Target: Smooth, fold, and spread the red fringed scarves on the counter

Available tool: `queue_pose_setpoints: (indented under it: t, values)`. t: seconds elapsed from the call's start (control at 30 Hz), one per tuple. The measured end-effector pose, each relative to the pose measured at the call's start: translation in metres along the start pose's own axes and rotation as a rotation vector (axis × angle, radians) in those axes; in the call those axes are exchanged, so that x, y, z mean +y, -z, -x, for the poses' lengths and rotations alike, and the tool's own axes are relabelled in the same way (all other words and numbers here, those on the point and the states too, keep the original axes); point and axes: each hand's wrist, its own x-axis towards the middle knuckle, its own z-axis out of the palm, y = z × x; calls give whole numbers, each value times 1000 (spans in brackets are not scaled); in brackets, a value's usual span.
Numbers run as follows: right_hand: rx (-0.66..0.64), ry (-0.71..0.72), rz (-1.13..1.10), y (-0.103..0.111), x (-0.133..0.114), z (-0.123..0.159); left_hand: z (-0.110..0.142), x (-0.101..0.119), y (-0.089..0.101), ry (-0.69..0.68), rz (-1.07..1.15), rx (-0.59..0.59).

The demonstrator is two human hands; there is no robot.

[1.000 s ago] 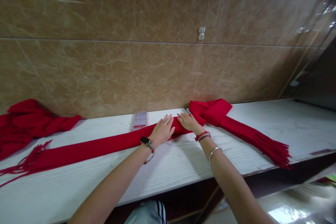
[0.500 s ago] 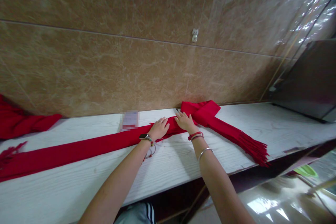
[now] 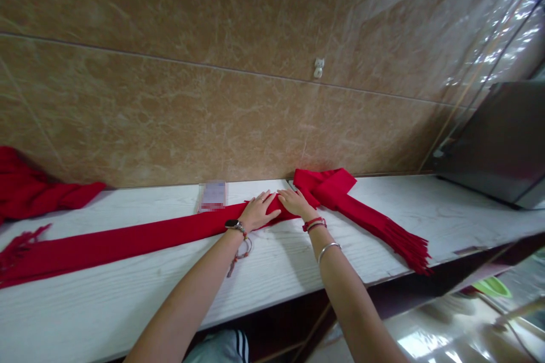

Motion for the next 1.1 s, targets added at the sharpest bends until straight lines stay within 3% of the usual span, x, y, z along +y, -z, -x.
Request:
queue_pose_setpoints:
  t: [0.2,0.37,0.63,0.8,1.0,1.1]
  values:
    - [258,49,-218,12,17,2,9,3,18,-143,-62,64]
    - [193,155,-321,19,27,9,18,2,30,-241,-73,130]
    - [178,332,-405,16,42,27,22,-2,32,-214,-65,185]
    - [242,346,-407,13,46,30,19,1,36,-206,-165,218]
    - [327,376,-304,10,42,28,19,1,40,-283,-236,145]
    - [425,386,-192,11,34,27,19,-1,42,-296,-289,207]
